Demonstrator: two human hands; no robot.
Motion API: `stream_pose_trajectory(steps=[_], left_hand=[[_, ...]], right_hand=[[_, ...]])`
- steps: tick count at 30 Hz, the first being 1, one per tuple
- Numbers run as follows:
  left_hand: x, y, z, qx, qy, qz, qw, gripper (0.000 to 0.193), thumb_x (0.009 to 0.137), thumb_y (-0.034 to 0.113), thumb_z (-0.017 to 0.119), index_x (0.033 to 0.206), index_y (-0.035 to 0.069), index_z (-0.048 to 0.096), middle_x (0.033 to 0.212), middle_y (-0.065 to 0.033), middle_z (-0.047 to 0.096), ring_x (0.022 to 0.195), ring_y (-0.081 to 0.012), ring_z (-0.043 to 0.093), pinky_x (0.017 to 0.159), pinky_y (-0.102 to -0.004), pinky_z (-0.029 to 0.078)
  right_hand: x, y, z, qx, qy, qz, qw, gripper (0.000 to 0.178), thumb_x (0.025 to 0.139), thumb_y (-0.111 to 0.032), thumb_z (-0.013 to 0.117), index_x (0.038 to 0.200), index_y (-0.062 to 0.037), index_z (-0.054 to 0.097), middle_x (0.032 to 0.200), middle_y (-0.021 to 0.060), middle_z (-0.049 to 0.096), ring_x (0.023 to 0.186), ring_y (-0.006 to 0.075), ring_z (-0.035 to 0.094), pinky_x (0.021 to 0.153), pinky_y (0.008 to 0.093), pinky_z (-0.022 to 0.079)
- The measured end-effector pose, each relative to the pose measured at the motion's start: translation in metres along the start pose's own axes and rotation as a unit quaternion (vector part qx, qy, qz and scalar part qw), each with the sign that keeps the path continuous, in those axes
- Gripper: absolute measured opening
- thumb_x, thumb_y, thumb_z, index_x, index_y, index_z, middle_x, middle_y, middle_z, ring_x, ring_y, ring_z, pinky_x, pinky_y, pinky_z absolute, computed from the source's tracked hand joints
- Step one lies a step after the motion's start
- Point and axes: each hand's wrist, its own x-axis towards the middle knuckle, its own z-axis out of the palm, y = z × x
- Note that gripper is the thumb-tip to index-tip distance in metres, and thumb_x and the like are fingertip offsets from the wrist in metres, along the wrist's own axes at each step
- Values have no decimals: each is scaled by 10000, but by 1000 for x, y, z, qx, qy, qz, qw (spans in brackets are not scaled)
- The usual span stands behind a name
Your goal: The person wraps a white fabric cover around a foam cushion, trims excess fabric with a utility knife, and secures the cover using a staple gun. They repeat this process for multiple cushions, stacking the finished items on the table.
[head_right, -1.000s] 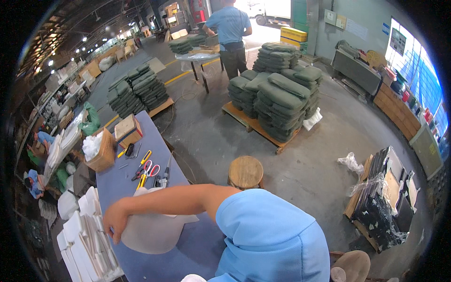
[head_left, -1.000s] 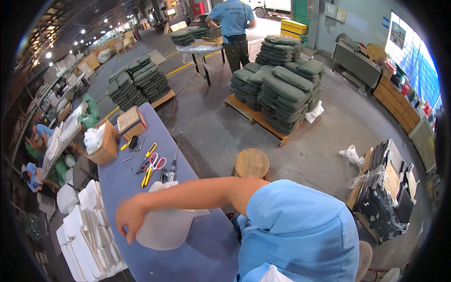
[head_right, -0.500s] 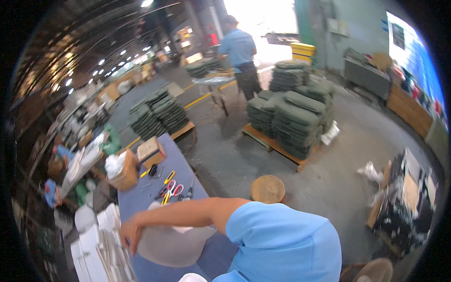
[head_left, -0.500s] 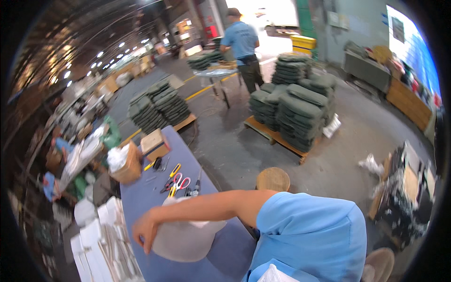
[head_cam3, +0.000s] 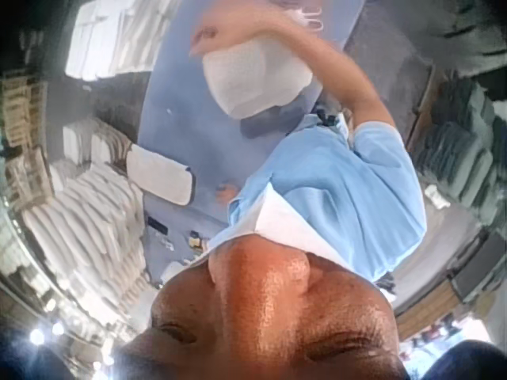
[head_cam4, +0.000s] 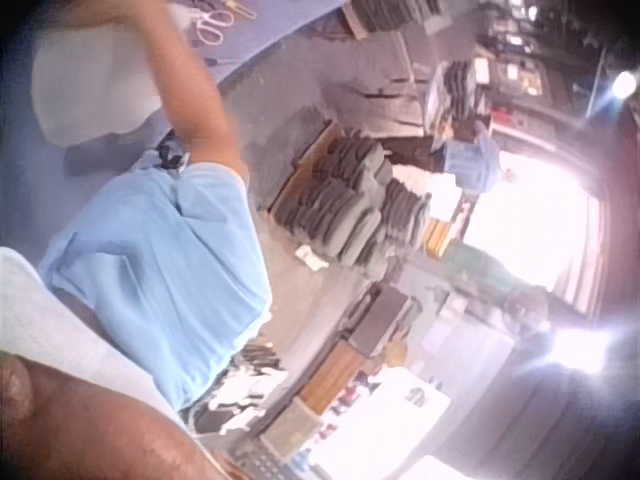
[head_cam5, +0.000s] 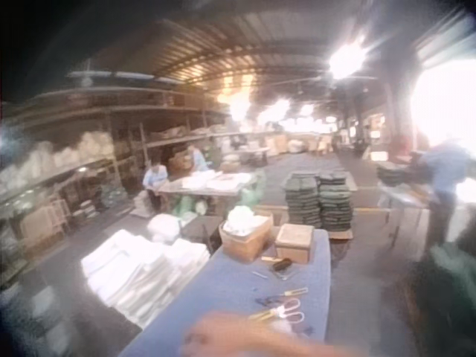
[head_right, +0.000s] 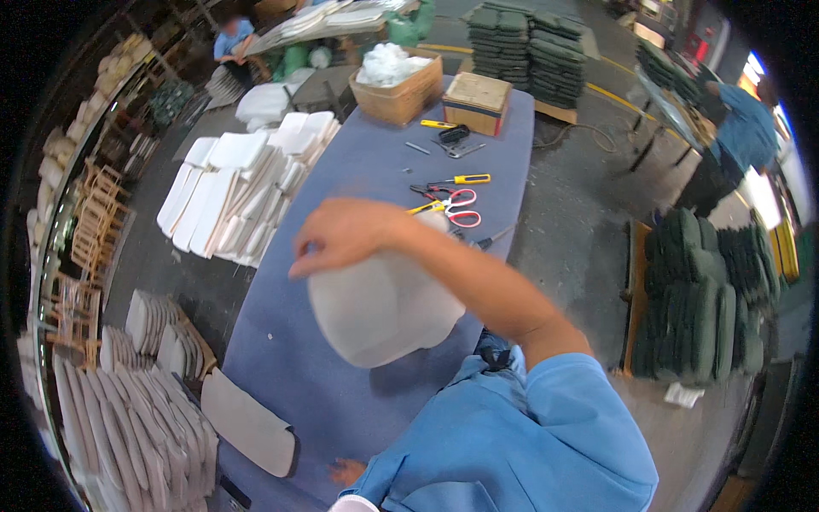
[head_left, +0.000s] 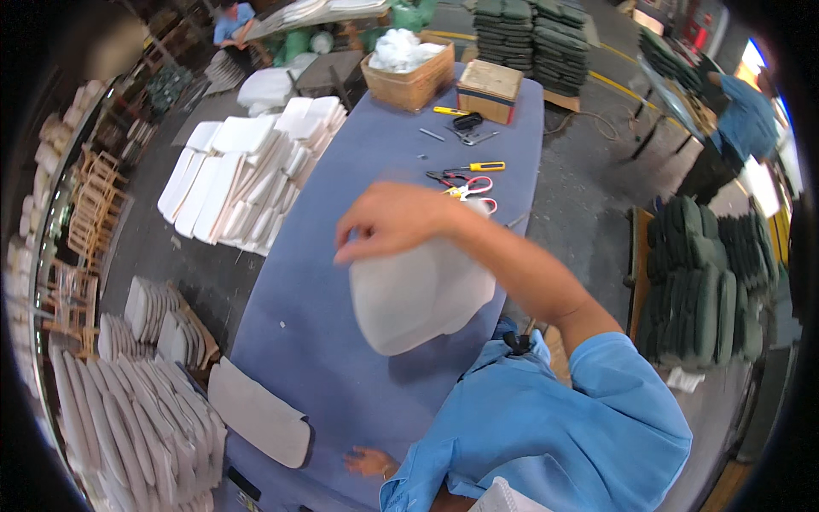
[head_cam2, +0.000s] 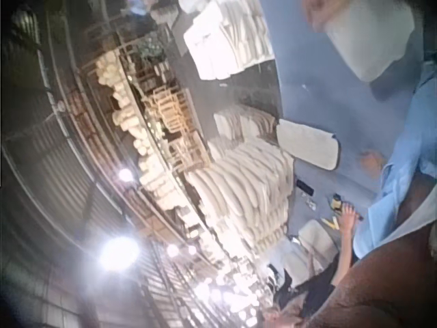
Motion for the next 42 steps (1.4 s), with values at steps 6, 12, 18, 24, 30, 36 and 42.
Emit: stream_pose_trajectory(steps=[6, 12, 18, 24, 30, 36, 42], left_hand=[[-121, 203, 74, -657, -113, -217, 714, 602, 1062, 451, 463, 1495, 32, 446, 1512, -175, 493, 1365, -324, 496, 1098, -534, 440], [-159, 197, 76, -674, -135, -301, 661, 479, 996, 424, 521, 1357, 115, 586, 1354, -79, 639, 1238, -287, 597, 1073, -503, 452], [-249, 168, 182, -870, -161, -247, 395, 426, 998, 486, 505, 1146, 121, 666, 1075, -71, 720, 1018, -281, 686, 875, -467, 566], [-221, 243, 84, -689, 297, -283, 597, 465, 1055, 554, 447, 1087, 127, 626, 1039, -38, 672, 988, -201, 636, 877, -373, 539], [-185, 331, -241, -361, 505, -195, 759, 606, 1095, 532, 403, 1158, -6, 674, 1036, -104, 727, 887, -178, 658, 808, -357, 537], [-84, 456, -189, 205, 251, 13, 946, 498, 1050, 457, 487, 979, 48, 762, 907, -208, 740, 835, -411, 707, 706, -478, 523], [-14, 468, -145, 262, 125, 180, 940, 682, 990, 672, 444, 1124, 74, 744, 1079, -217, 741, 995, -408, 706, 844, -508, 538]], right_hand=[[57, -11, 39, -57, -120, -243, 961, 443, 820, -521, 761, 941, -94, 767, 835, 169, 738, 870, 406, 717, 757, 503, 556], [60, 33, 18, 66, -161, -309, 935, 479, 795, -541, 773, 1024, -121, 759, 864, 182, 735, 864, 408, 708, 757, 498, 546], [58, 122, -35, 151, -174, -202, 952, 452, 763, -350, 848, 1116, -78, 767, 988, 131, 776, 888, 278, 768, 782, 337, 590], [81, 129, -32, 206, -137, -288, 925, 418, 831, -338, 784, 1067, 7, 768, 886, 128, 763, 826, 208, 745, 762, 326, 573], [75, 141, 116, 513, -97, -79, 849, 535, 1090, -435, 468, 1042, 24, 740, 802, 88, 721, 727, 144, 661, 653, 307, 513], [-4, 203, 229, 256, -134, -16, 957, 500, 1076, -442, 423, 1196, -34, 687, 1081, 164, 741, 1033, 293, 712, 896, 389, 530], [-123, 268, 195, 206, -167, 96, 959, 354, 947, -391, 652, 1163, -113, 682, 1009, 144, 742, 944, 336, 712, 812, 441, 549]])
